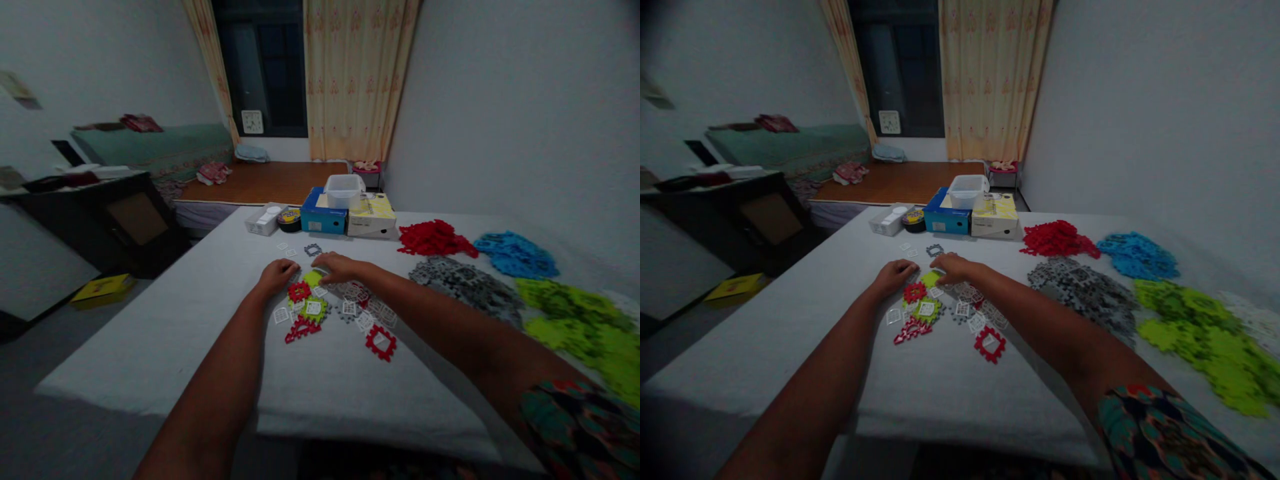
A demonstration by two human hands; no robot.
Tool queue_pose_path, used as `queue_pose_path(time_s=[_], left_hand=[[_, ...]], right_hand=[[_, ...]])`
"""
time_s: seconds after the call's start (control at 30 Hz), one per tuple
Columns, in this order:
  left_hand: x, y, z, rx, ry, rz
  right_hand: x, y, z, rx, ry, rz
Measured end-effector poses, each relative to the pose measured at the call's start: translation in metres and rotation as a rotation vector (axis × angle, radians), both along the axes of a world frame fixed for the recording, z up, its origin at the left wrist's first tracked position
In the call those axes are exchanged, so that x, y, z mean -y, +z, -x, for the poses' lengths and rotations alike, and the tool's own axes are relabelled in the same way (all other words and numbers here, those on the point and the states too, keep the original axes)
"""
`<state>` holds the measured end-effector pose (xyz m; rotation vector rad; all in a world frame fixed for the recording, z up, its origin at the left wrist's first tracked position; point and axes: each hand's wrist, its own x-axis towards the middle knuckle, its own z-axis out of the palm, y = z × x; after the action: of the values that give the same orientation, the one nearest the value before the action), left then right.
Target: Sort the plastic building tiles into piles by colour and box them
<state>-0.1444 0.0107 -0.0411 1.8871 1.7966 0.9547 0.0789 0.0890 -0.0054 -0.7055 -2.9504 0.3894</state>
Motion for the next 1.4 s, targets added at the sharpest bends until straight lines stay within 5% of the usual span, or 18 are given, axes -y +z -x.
queue_pose_path(time_s=[0.13, 0.3, 0.47, 0.6, 0.73, 0.87, 0.97, 1.1, 1.23, 1.4], left_hand=[[0.002, 0.003, -0.001, -0.042, -0.006, -0.016], [0.003, 0.007, 0.0, -0.033, -0.011, -0.016], [0.004, 0.011, 0.003, 0.036, -0.001, 0.03], [0.001, 0.014, 0.008, -0.007, 0.018, 0.08], [-0.005, 0.012, 0.013, -0.083, 0.035, 0.069], [-0.01, 0.01, 0.017, -0.151, 0.058, 0.08], [-0.011, 0.012, 0.016, -0.203, 0.088, 0.103], [-0.01, 0.015, 0.013, -0.237, 0.116, 0.099], [-0.011, 0.013, 0.014, -0.22, 0.105, 0.087], [-0.011, 0.01, 0.016, -0.197, 0.086, 0.093]], right_hand=[[0.007, 0.003, 0.001, 0.036, 0.047, -0.012], [0.019, 0.017, -0.006, -0.091, -0.1, -0.004], [0.043, 0.04, -0.065, -0.403, -0.202, 0.025], [0.06, 0.052, -0.164, -0.572, -0.397, 0.016], [0.068, 0.054, -0.311, -0.676, -0.808, -0.148], [0.078, 0.039, -0.459, -0.555, -1.186, -0.299], [0.078, 0.021, -0.524, -0.478, -1.308, -0.275], [0.069, 0.008, -0.547, -0.455, -1.351, -0.234], [0.068, 0.019, -0.539, -0.384, -1.448, -0.323], [0.085, 0.053, -0.474, -0.477, -1.403, -0.53]])
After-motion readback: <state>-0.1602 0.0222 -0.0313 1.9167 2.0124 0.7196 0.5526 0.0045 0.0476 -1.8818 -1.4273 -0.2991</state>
